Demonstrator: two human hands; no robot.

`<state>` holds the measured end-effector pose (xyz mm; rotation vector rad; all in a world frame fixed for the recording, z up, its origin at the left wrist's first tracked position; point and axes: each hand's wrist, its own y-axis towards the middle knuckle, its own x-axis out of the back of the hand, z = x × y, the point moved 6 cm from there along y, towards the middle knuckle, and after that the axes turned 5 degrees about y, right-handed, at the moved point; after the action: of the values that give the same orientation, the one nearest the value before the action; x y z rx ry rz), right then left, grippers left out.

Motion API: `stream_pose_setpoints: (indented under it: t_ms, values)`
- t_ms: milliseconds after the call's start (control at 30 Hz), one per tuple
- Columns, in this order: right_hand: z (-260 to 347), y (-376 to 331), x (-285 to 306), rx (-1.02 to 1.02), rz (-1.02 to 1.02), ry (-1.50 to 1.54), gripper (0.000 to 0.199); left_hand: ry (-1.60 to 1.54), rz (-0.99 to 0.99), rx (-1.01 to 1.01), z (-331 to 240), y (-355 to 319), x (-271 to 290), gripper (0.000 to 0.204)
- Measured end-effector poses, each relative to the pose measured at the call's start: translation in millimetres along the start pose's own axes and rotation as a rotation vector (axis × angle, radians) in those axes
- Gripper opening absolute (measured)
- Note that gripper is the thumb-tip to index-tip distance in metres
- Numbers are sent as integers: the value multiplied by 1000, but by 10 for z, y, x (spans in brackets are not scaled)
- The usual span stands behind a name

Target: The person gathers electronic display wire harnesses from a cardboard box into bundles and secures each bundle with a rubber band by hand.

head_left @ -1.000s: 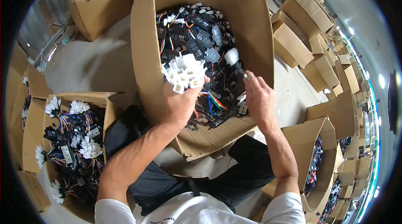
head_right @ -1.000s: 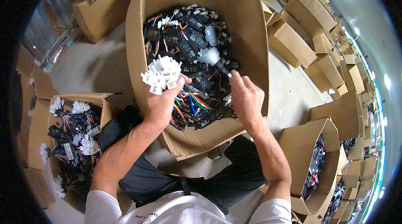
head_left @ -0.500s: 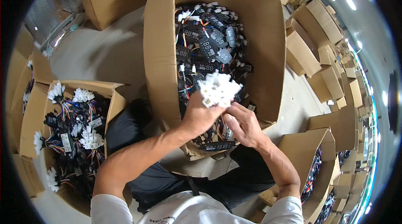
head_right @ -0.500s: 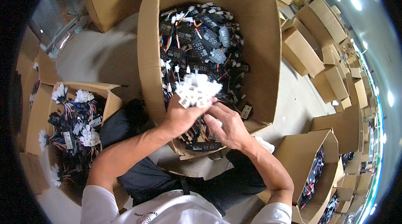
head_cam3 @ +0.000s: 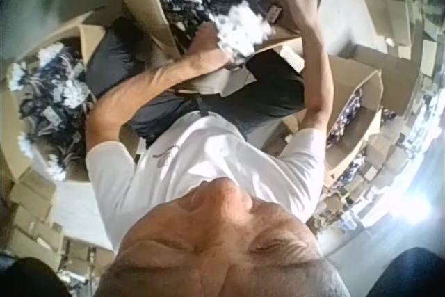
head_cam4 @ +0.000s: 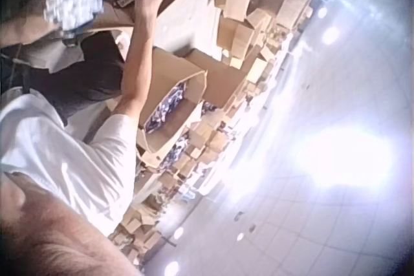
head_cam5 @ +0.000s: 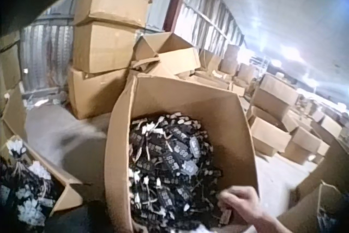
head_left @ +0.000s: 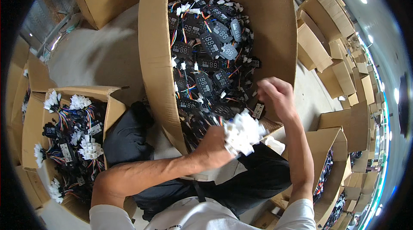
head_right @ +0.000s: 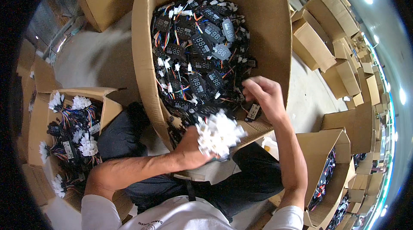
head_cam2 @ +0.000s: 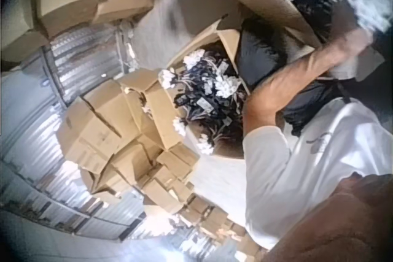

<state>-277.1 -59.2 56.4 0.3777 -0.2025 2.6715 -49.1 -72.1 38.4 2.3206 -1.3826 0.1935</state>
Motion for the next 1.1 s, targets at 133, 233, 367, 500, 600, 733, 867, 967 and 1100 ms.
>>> stream_pose_setpoints:
  t_ms: [133, 233, 367, 500, 600, 733, 867, 967, 1100]
  values:
    - [-608, 539, -781, -58, 332, -218, 34, -290, 193, -84, -81, -118, -216, 33]
    - [-1074, 993, -1443, 122, 321, -296, 48, -510, 268, -21, -185, -42, -74, 24]
    - [-1373, 1574, -2166, 12, 160, -517, 62, -477, 351, 28, -118, -79, 37, 31]
    - [-1310, 1680, -2665, -130, 76, -588, 75, -449, 296, 70, 13, -81, 118, 32]
    - [-1334, 1707, -2748, -96, 61, -644, 66, -570, 339, 212, 64, -88, 96, 34]
    - [-1470, 1684, -2583, -89, 15, -737, 47, -546, 359, 182, 120, -125, 55, 35]
    - [-1140, 1337, -2240, 108, 90, -627, 25, -319, 258, -21, 32, -120, 136, 36]
    - [-1281, 1384, -1930, 100, 309, -540, 24, -385, 322, 41, 12, -61, 47, 36]
    - [-835, 1171, -1694, -92, 339, -61, 17, -343, 139, -95, 17, -69, 118, 21]
